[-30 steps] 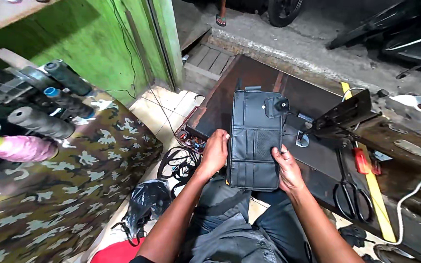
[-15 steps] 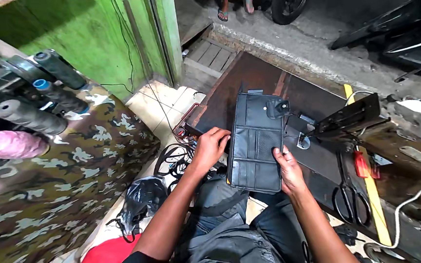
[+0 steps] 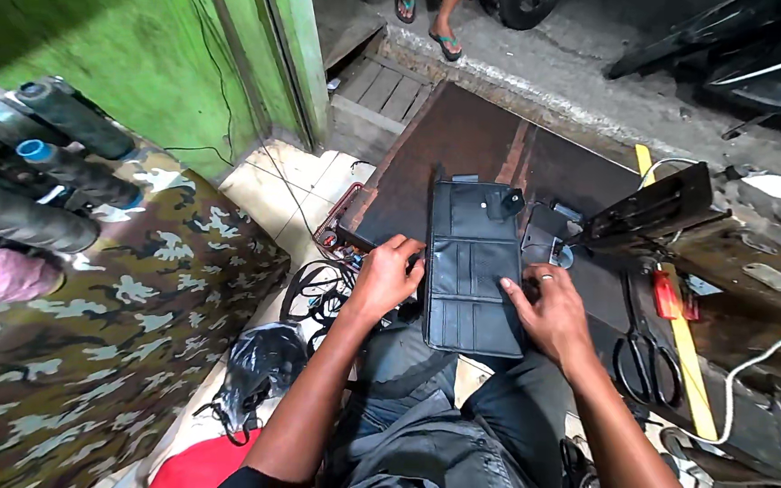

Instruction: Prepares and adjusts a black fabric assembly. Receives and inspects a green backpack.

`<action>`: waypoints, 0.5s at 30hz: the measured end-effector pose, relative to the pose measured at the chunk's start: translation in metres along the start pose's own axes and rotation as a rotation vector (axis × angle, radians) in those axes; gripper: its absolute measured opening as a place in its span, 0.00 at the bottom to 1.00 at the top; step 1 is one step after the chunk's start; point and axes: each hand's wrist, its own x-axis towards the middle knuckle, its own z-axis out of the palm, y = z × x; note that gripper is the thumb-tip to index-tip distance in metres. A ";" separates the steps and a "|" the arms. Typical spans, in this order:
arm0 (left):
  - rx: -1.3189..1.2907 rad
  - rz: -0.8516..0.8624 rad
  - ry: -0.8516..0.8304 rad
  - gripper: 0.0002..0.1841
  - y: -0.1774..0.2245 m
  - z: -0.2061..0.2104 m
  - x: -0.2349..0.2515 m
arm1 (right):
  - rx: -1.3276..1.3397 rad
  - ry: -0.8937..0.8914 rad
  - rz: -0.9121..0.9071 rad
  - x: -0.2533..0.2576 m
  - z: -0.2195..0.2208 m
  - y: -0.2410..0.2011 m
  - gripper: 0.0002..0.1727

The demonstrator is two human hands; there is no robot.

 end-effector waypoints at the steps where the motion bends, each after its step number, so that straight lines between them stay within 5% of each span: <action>1: 0.002 0.014 0.000 0.12 0.000 -0.001 0.000 | -0.062 0.028 -0.042 -0.009 -0.013 0.008 0.30; 6: -0.001 0.053 0.019 0.10 -0.001 0.002 -0.002 | -0.283 0.101 0.244 -0.065 -0.076 0.076 0.26; 9: 0.050 0.100 0.030 0.09 0.001 0.005 0.003 | -0.329 -0.030 0.461 -0.084 -0.078 0.112 0.29; 15: 0.274 0.180 -0.047 0.07 0.012 0.002 0.013 | -0.402 -0.109 0.571 -0.078 -0.073 0.112 0.23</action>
